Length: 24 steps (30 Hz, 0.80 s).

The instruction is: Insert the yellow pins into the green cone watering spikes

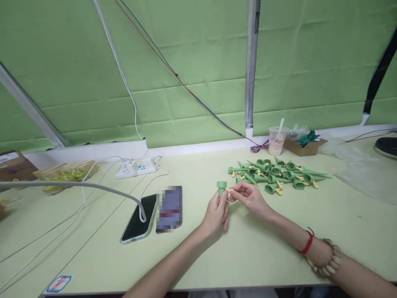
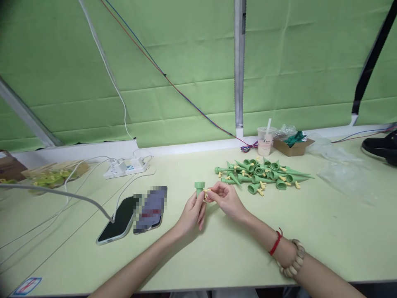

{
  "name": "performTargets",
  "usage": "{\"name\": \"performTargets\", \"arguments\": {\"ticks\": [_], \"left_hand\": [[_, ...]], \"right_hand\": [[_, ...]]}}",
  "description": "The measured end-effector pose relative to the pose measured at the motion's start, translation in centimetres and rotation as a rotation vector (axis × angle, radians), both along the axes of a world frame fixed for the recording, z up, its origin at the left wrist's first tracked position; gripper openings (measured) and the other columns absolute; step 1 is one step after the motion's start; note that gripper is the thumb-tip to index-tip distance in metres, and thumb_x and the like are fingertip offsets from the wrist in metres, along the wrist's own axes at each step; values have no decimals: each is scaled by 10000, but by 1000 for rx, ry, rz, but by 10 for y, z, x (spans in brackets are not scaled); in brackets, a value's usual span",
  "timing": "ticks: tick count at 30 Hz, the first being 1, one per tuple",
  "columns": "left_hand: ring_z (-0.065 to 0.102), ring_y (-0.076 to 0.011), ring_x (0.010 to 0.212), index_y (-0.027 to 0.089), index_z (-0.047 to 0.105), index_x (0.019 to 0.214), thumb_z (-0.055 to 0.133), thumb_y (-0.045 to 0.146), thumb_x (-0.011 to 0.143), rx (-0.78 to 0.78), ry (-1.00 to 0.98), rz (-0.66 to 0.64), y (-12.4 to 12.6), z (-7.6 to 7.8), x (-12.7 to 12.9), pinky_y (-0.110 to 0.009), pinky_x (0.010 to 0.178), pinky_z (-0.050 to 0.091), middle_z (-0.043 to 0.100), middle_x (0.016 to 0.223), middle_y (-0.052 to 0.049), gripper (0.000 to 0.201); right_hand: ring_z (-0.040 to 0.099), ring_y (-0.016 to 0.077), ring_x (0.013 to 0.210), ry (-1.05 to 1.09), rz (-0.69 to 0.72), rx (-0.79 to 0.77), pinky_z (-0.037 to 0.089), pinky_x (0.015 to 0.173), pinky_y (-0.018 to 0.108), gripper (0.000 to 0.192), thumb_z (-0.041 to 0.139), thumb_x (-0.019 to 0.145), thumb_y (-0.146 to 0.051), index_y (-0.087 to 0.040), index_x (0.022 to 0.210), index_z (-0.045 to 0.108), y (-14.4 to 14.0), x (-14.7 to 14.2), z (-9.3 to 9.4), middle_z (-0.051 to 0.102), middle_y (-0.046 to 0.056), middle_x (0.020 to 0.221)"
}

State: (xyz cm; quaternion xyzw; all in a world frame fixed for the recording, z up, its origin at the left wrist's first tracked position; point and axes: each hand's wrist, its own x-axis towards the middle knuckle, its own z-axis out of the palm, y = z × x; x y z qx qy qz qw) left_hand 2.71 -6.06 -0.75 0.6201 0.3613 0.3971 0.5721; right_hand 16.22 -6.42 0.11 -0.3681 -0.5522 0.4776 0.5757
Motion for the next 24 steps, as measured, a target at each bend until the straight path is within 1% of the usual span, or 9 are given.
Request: {"name": "performTargets", "arguments": {"ticks": [2, 4, 7, 9, 12, 15, 20, 22, 24], "left_hand": [[275, -79, 221, 187, 435, 897, 337, 564, 834, -11, 28, -5, 0, -1, -1, -180, 255, 244, 287, 337, 123, 395], [285, -81, 237, 190, 434, 910, 312, 554, 847, 21, 73, 6, 0, -2, -2, -185, 276, 262, 295, 346, 119, 389], [322, -79, 292, 194, 423, 897, 298, 525, 866, 157, 177, 73, 2, -4, -4, -186, 343, 297, 351, 366, 103, 355], [345, -80, 331, 194, 414, 893, 300, 504, 875, 247, 232, 114, 3, -6, -5, -189, 385, 306, 379, 382, 94, 330], [346, -78, 357, 196, 413, 882, 327, 491, 871, 301, 261, 135, 5, -8, -8, -191, 400, 290, 375, 409, 90, 308], [314, -69, 328, 201, 406, 849, 331, 505, 864, 249, 225, 111, 5, -11, -7, -189, 364, 260, 340, 421, 96, 314], [258, -62, 256, 206, 411, 838, 315, 539, 855, 101, 110, 25, 4, -11, -4, -182, 288, 223, 277, 394, 113, 347], [252, -59, 247, 205, 421, 860, 329, 547, 849, 70, 81, 4, 4, -10, -3, -172, 277, 225, 268, 386, 118, 354], [252, -59, 242, 204, 431, 910, 344, 561, 838, 38, 51, -15, 4, -7, -4, -166, 271, 235, 259, 382, 122, 375]], "right_hand": [[605, 142, 627, 3, 7, 2, 500, 679, 302, 329, 719, 626, -452, -184, 626, 529, 1, 0, -2, 625, 11, 632], [593, 134, 629, 30, 29, -30, 488, 678, 292, 329, 723, 624, -450, -178, 637, 538, 2, 0, -3, 619, 9, 636], [561, 107, 615, 146, 132, -138, 468, 653, 265, 330, 698, 655, -467, -172, 683, 552, 2, -1, -4, 593, -8, 642], [536, 90, 600, 224, 187, -181, 452, 639, 247, 327, 673, 685, -473, -176, 697, 536, 1, -2, -4, 577, -21, 642], [506, 81, 580, 193, 169, -122, 431, 644, 243, 334, 678, 689, -461, -179, 667, 501, 0, -3, -3, 560, -33, 612], [493, 89, 577, 80, 104, -40, 418, 643, 253, 358, 682, 676, -474, -182, 632, 480, 1, -3, -3, 556, -29, 592], [521, 112, 590, 10, 10, -29, 432, 636, 272, 407, 677, 640, -531, -191, 614, 455, 2, -5, -4, 560, -18, 597], [544, 122, 603, -8, -16, -7, 444, 634, 278, 411, 665, 650, -537, -194, 618, 442, 1, -6, -5, 567, -11, 616], [571, 137, 642, -57, -43, 52, 456, 651, 285, 382, 639, 691, -517, -195, 634, 443, 1, -6, -5, 581, -2, 652]]}}
